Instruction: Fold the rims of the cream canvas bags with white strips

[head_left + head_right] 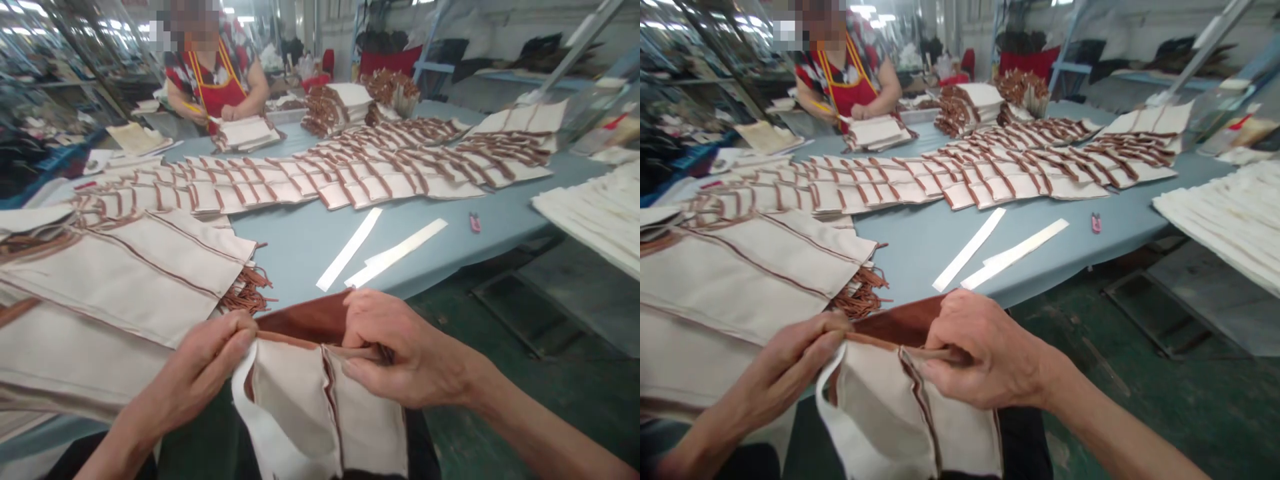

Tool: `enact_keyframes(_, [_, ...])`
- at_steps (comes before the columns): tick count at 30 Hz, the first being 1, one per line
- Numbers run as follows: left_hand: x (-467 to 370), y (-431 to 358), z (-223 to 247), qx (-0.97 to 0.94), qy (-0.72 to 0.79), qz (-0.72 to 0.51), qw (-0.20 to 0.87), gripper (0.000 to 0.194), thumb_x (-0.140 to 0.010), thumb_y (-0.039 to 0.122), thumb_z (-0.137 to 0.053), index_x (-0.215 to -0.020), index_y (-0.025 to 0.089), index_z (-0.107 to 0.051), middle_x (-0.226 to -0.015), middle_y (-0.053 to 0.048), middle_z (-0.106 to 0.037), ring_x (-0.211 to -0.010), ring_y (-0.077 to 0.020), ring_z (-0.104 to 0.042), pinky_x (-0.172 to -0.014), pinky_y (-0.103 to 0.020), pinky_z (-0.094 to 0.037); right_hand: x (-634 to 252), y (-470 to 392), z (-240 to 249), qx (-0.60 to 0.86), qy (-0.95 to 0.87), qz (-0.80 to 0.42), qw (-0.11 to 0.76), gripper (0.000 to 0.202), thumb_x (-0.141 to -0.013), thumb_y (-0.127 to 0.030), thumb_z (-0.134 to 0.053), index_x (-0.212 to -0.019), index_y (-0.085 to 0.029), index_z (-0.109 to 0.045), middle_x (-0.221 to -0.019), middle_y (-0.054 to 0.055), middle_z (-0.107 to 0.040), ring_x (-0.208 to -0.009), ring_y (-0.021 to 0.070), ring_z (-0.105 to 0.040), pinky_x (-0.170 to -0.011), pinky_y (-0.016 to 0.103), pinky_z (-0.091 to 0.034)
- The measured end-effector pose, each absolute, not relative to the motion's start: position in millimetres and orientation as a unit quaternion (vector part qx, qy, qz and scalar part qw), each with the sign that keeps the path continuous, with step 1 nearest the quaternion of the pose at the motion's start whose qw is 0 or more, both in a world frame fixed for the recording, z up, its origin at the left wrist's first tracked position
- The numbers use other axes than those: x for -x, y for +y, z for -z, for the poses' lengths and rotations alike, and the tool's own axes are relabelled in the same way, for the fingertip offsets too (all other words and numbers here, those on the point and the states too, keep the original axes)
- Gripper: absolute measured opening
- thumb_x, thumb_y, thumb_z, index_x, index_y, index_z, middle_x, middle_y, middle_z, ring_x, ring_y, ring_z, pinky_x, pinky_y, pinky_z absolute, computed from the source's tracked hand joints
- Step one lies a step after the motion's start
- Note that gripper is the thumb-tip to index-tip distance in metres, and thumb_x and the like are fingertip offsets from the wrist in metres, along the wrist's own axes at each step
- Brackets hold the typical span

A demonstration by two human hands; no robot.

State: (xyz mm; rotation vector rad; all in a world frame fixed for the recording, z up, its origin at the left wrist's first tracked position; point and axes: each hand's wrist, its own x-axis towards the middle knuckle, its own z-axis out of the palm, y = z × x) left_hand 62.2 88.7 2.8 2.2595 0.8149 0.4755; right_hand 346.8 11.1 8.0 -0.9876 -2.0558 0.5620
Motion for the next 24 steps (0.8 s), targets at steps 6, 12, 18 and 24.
enact_keyframes(6, [-86.7, 92.5, -24.3, -0.881, 0.206, -0.180, 0.385, 0.042, -0.112, 0.039, -0.029, -0.095, 0.019, -0.062, -0.095, -0.004, -0.066, -0.090, -0.0187, -0.060, -0.089, -0.029, -0.046, -350.0, 11.1, -46.8, 0.418, -0.738, -0.410, 0.336, 0.023, -0.087, -0.026, -0.057, -0.067, -0.022, -0.046, -0.058, -0.008, -0.035, -0.052, 0.0087, -0.030, -0.049, 0.024, -0.021])
enact_keyframes(12, [-119.9, 73.5, -48.6, -0.835, 0.185, -0.202, 0.477, 0.031, -0.093, 0.049, -0.071, -0.097, 0.019, -0.069, -0.094, 0.000, -0.066, -0.088, -0.0170, -0.060, -0.082, -0.025, -0.043, -348.9, 6.3, -50.1, 0.394, -0.703, -0.445, 0.390, 0.033, -0.088, -0.031, -0.061, -0.065, -0.022, -0.040, -0.060, -0.008, -0.032, -0.054, 0.0082, -0.027, -0.049, 0.022, -0.021])
enact_keyframes(18, [-137.4, 64.1, -40.7, -0.794, 0.228, -0.207, 0.524, 0.019, -0.092, 0.030, -0.063, -0.077, 0.017, -0.063, -0.070, 0.005, -0.052, -0.066, -0.0115, -0.045, -0.065, -0.023, -0.036, -355.2, -4.3, -37.0, 0.420, -0.666, -0.469, 0.400, 0.041, -0.092, -0.044, -0.064, -0.065, -0.022, -0.041, -0.059, -0.008, -0.030, -0.053, 0.0085, -0.025, -0.048, 0.022, -0.021])
enact_keyframes(24, [-139.5, 64.6, -32.4, -0.779, 0.222, -0.153, 0.567, 0.024, -0.096, 0.033, -0.060, -0.082, 0.015, -0.067, -0.069, 0.005, -0.049, -0.063, -0.0103, -0.041, -0.058, -0.022, -0.032, -360.5, -4.8, -12.3, 0.444, -0.648, -0.473, 0.399, 0.041, -0.090, -0.048, -0.064, -0.066, -0.021, -0.046, -0.059, -0.008, -0.033, -0.053, 0.0087, -0.027, -0.048, 0.022, -0.023])
